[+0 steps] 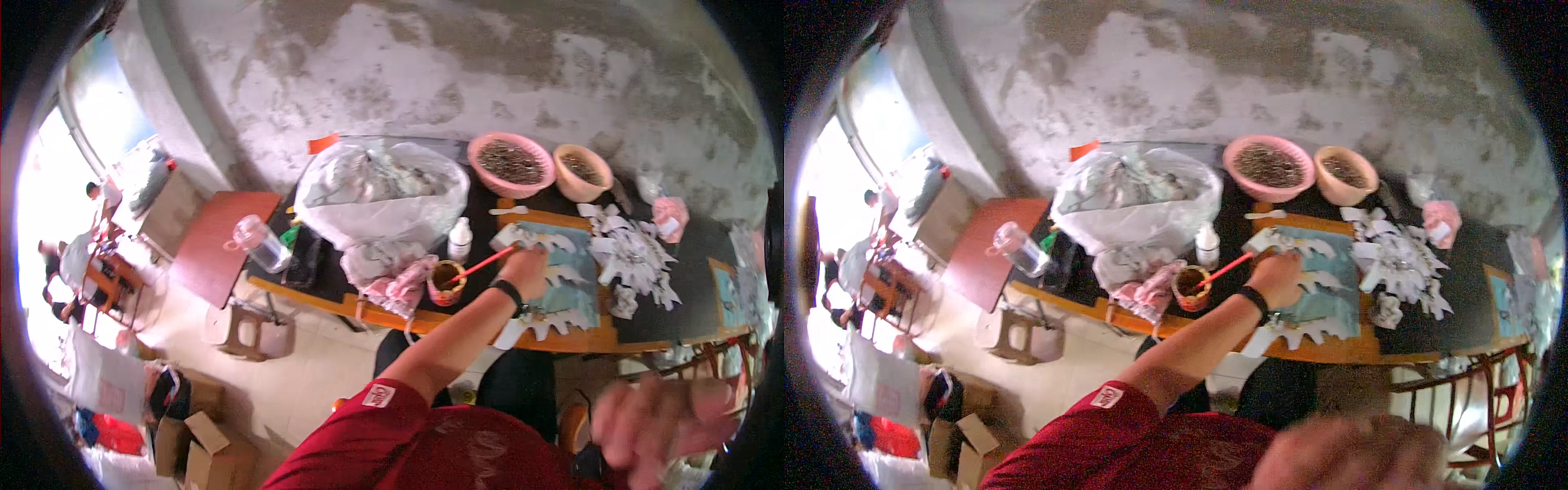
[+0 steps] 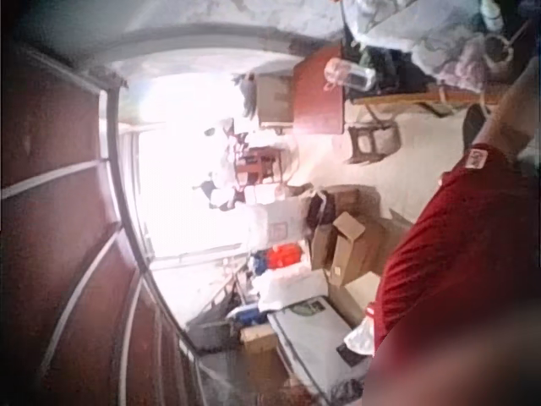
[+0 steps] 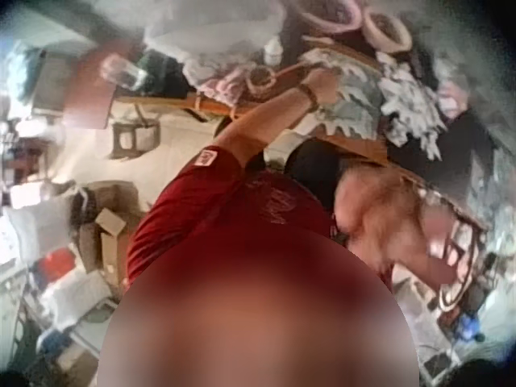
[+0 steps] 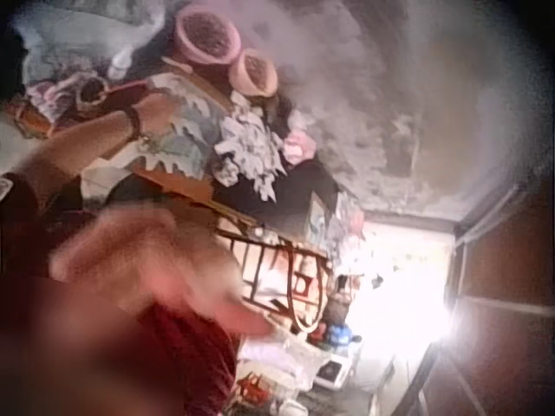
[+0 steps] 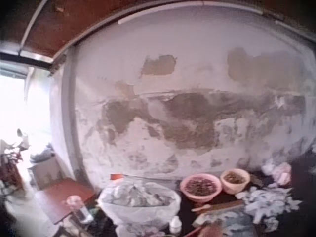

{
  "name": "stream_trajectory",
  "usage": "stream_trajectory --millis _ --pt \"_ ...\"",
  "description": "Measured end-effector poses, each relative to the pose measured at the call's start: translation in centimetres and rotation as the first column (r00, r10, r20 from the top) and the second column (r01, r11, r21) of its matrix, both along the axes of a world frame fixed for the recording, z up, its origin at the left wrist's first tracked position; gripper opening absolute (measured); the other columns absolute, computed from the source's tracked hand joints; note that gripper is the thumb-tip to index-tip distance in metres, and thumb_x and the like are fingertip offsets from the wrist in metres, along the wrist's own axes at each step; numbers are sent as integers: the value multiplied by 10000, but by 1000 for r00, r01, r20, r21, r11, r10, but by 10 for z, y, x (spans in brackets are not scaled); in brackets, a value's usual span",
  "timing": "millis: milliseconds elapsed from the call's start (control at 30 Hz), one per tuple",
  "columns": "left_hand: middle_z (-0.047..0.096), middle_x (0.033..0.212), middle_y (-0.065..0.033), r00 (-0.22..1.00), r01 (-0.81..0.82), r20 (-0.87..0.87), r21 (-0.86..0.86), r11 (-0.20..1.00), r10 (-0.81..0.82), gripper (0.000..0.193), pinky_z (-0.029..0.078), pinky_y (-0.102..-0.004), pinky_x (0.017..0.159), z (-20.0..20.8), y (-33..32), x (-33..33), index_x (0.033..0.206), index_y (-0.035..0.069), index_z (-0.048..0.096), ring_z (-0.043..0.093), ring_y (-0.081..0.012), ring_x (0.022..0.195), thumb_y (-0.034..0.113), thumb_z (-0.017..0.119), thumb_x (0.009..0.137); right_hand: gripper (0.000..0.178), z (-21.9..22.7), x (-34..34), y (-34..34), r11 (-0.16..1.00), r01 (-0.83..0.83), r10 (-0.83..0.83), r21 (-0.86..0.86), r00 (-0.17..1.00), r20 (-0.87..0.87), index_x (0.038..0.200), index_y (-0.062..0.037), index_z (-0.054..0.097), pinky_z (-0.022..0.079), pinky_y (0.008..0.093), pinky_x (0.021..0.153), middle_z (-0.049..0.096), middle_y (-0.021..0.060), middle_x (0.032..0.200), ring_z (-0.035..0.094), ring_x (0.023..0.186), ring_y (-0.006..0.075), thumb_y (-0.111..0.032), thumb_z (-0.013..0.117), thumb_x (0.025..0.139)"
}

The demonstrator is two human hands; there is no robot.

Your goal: Applying adhesive and assembling small components for shoe manufacturing at a workbench.

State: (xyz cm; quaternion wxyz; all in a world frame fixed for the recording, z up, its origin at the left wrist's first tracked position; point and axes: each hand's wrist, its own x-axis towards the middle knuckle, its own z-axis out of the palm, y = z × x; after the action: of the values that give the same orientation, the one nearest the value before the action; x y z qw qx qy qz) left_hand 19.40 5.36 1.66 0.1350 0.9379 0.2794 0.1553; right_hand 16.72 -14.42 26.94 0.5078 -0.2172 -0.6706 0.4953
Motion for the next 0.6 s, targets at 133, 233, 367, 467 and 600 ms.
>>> stream_trajectory --millis 133,233,367,467,600 --pt "626 1046 -216 995 12 99 -79 997 -4 481 547 -456 826 -5 2 1 1096 -60 556 648 -369 962 232 687 737 618 -13 -21 12 995 -96 95 18 995 36 1450 46 398 480 356 871 670 148 1179 616 981 208 -398 475 1026" --pt "613 1050 -221 991 27 131 33 999 -31 471 546 -455 829 -10 0 0 1093 -60 548 637 -375 968 210 689 734 606 -20 -30 18 989 -140 139 42 990 32 1440 40 409 478 357 871 671 141 1169 613 970 204 -397 479 1026" --pt "601 1081 -239 997 8 77 33 999 -10 493 541 -446 843 -14 -1 3 1137 -72 524 634 -377 984 212 666 760 588 -25 -35 24 984 -166 165 65 986 21 1427 32 424 476 358 872 671 132 1156 609 956 199 -394 483 1026" --pt "599 1078 -235 1000 -26 -10 25 999 27 522 536 -438 856 -13 -1 6 1170 -82 514 630 -374 991 216 660 768 576 -22 -37 23 979 -192 190 74 981 28 1418 26 435 475 359 872 672 125 1147 606 945 196 -392 486 1026" --pt "600 1101 -215 996 -49 81 97 994 42 504 553 -409 793 -10 -2 1 1152 -55 534 648 -348 967 164 674 720 559 -16 -40 15 972 -225 223 61 974 41 1405 18 450 473 360 873 672 116 1134 602 931 191 -390 491 1026"
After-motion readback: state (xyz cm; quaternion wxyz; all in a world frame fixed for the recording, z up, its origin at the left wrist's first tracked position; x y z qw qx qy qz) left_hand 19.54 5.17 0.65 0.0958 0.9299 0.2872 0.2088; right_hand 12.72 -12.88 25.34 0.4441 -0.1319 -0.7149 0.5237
